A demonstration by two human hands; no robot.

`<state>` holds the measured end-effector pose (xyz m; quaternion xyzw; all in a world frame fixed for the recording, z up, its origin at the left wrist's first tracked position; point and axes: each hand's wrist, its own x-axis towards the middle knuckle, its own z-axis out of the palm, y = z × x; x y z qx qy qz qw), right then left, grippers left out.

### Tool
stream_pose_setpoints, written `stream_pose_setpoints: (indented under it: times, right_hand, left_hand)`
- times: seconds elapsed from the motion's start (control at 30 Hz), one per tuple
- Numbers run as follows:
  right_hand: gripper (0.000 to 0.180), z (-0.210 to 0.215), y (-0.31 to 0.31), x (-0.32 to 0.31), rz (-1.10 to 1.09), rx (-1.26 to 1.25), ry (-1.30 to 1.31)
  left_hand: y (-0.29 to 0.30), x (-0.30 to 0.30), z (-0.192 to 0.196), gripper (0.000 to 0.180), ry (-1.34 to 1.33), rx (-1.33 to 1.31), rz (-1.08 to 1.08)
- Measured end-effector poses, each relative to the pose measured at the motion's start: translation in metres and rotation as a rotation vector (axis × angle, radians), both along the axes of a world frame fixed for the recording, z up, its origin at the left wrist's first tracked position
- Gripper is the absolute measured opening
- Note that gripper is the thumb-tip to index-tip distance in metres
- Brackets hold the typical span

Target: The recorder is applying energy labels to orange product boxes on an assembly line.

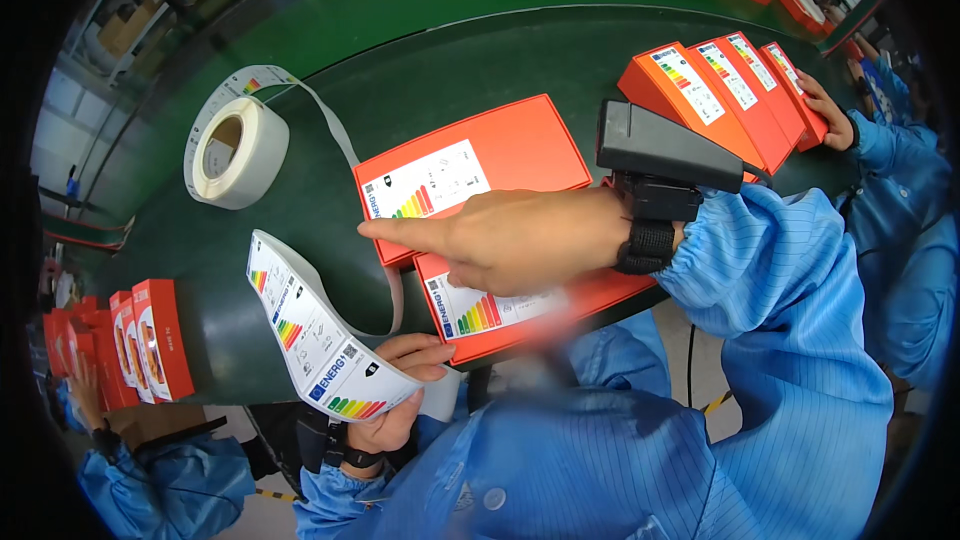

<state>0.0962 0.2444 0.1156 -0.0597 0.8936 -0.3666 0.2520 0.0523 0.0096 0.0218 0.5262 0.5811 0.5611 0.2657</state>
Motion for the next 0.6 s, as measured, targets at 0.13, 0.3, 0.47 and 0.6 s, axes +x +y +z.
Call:
stream_pose_setpoints:
  times: [0.13,0.3,0.47,0.6]
  right_hand:
    - [0.065,-0.011,0.003,-0.001,0.002,-0.019,0.03]
    - [0.065,-0.014,0.004,-0.001,0.005,-0.04,0.068]
    - [0.068,-0.013,0.003,-0.002,0.006,-0.004,0.049]
    - [0.069,-0.011,0.001,-0.003,0.011,0.031,0.063]
  left_hand:
    - [0.003,-0.002,-0.004,0.024,0.031,0.032,0.01]
    - [0.005,-0.002,0.001,0.019,0.069,0.019,0.025]
    - [0.005,-0.002,0.003,0.019,0.061,-0.005,0.021]
    - [0.005,-0.003,0.001,0.018,0.078,0.0,0.039]
